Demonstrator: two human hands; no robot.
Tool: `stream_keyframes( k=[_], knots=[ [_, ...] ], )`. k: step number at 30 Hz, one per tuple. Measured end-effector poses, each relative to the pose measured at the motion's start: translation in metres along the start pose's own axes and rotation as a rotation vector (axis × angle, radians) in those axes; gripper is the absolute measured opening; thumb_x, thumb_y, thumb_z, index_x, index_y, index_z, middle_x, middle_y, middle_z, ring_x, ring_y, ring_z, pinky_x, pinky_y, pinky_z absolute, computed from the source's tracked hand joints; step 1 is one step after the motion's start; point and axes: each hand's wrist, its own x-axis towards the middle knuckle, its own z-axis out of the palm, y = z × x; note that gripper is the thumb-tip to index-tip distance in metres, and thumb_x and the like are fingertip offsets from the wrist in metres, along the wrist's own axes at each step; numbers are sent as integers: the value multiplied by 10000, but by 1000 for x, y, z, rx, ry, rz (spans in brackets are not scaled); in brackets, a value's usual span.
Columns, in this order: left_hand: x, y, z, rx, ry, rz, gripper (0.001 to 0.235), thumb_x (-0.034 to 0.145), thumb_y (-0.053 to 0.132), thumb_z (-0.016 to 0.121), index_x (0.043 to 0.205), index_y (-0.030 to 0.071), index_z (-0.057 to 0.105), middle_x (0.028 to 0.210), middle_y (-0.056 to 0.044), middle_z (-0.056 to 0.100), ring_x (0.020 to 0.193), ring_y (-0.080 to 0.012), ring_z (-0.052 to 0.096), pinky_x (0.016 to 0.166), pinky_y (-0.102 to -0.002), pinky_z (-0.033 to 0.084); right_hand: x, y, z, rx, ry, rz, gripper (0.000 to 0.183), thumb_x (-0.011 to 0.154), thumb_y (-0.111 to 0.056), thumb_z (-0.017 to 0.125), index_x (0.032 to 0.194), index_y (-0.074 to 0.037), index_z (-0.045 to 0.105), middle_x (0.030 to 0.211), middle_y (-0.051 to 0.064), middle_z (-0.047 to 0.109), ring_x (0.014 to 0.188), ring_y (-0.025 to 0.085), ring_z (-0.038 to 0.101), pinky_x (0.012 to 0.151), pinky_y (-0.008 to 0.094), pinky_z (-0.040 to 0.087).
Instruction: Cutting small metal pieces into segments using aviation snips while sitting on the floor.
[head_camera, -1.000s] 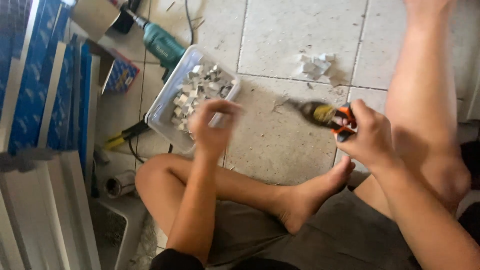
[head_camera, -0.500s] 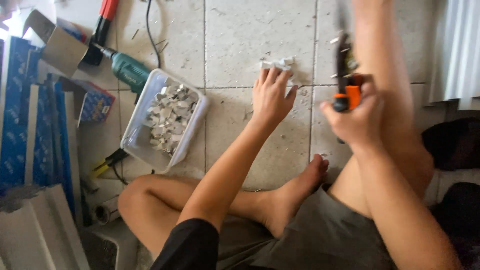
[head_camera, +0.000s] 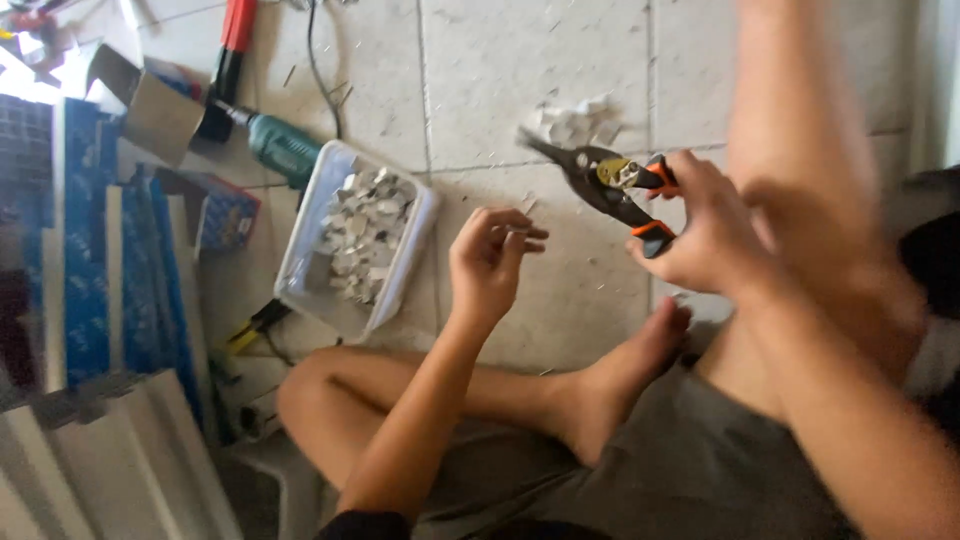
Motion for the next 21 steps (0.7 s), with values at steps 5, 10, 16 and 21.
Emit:
stream_keyframes(
  k=[5, 10, 16, 21],
  knots=[
    [-20, -5, -41, -7, 164, -9, 417, 921, -105, 602, 1320, -13, 522, 968, -185, 656, 816, -237, 689, 780, -407, 618, 1, 4, 21, -211, -285, -101, 673, 527, -187, 796, 1161, -80, 599, 1031, 99, 662, 1042, 346, 612, 991, 497, 444],
    [-15, 2, -61, 234, 125, 62, 477, 897, -73, 675, 1335, 34, 520, 914, -171, 712, 772, -265, 718, 740, -375, 612, -6, 11, 38, -361, -342, -180, 821, 460, -294, 814, 1211, -65, 576, 1137, 140, 622, 1157, 381, 566, 1046, 504, 413],
    [-9, 11, -76, 384, 49, 70, 557, 809, -76, 794, 1283, 81, 547, 947, -40, 765, 819, -135, 727, 755, -260, 609, -6, -1, 40, -536, -367, -297, 979, 449, -295, 838, 1303, 8, 470, 1243, 182, 523, 1092, 383, 459, 1011, 475, 374],
    [-14, 13, -79, 315, 10, 82, 525, 795, -87, 806, 1243, 43, 565, 935, -50, 757, 810, -133, 731, 741, -257, 605, -14, 18, 49, -676, -398, -283, 868, 490, -343, 878, 1184, -1, 486, 1132, 171, 539, 1041, 346, 466, 1006, 456, 376]
  ],
)
